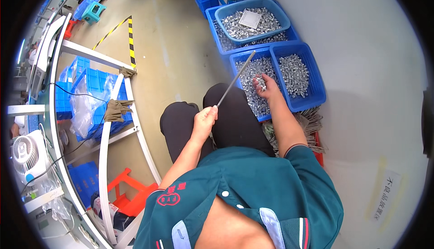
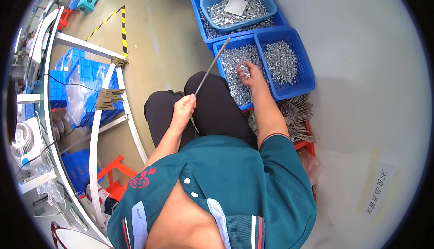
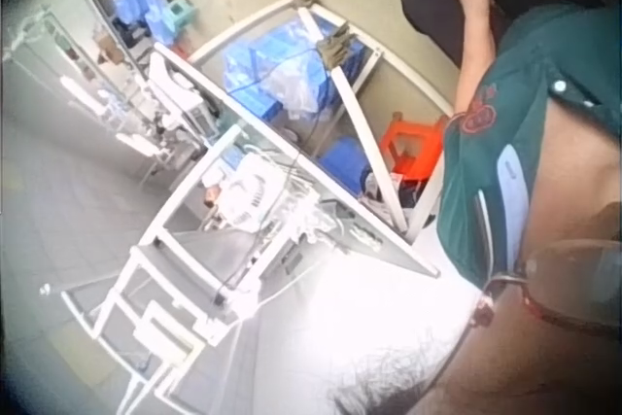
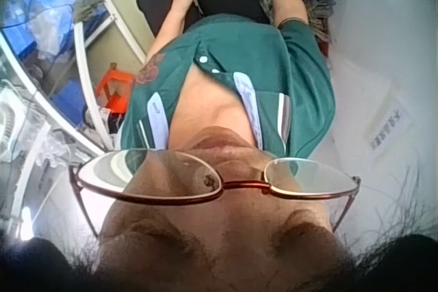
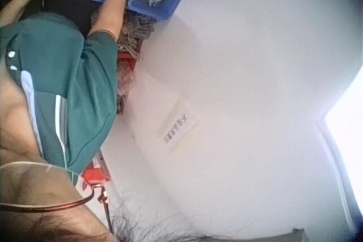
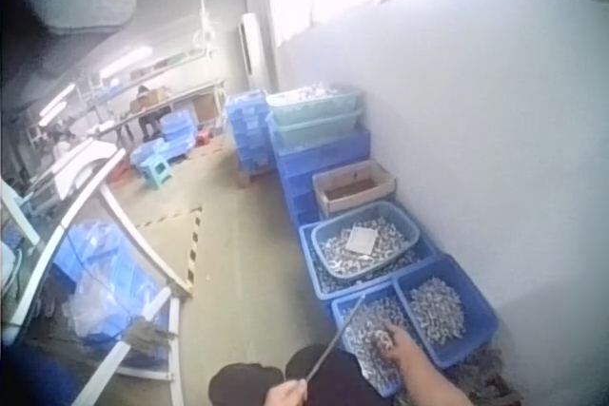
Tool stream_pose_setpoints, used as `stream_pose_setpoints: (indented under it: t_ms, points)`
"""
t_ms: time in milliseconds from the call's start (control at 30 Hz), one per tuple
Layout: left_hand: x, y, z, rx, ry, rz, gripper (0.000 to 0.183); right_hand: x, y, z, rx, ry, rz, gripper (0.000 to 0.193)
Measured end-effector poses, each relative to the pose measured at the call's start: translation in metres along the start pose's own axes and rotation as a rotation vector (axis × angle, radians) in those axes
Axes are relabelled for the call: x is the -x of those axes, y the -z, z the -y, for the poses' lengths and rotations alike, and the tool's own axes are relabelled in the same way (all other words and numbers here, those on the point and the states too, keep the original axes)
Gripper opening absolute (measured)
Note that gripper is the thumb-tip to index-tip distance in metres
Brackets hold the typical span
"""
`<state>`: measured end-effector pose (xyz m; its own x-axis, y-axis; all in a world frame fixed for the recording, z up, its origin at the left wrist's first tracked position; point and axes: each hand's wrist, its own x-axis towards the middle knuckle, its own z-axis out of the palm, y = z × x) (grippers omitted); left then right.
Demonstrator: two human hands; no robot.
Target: The recorder picks up small metal rings from a blue bin and slides them onto a metal rod for inspection or counting.
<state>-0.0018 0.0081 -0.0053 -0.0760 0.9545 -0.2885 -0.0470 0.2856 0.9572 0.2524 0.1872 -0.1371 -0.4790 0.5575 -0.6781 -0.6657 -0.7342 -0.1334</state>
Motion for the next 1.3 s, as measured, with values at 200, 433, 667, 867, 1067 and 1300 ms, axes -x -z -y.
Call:
stream_pose_setpoints:
  t_ms: [200, 433, 667, 867, 1067, 1300]
  points:
    - [0.000, 0.002, -0.002, -0.013, 0.007, -0.006, 0.037, 0.019, -0.012, 0.003, -0.026, -0.031, 0.165, 0.023]
    - [0.002, 0.002, 0.001, -0.134, -0.099, -0.031, 0.039, 0.046, -0.037, 0.005, -0.007, 0.032, 0.241, 0.021]
    - [0.011, 0.006, 0.007, -0.283, -0.085, -0.041, 0.040, 0.064, -0.068, 0.003, -0.037, 0.054, 0.402, 0.021]
    - [0.013, 0.006, 0.004, -0.329, -0.072, -0.054, 0.040, 0.085, -0.086, 0.005, 0.064, 0.121, 0.430, 0.022]
    - [0.012, 0.007, 0.002, -0.236, -0.085, -0.060, 0.042, 0.091, -0.084, 0.006, 0.210, 0.225, 0.373, 0.018]
    - [0.009, 0.008, 0.001, -0.207, -0.090, -0.059, 0.042, 0.097, -0.084, 0.001, 0.801, 0.350, -0.014, 0.019]
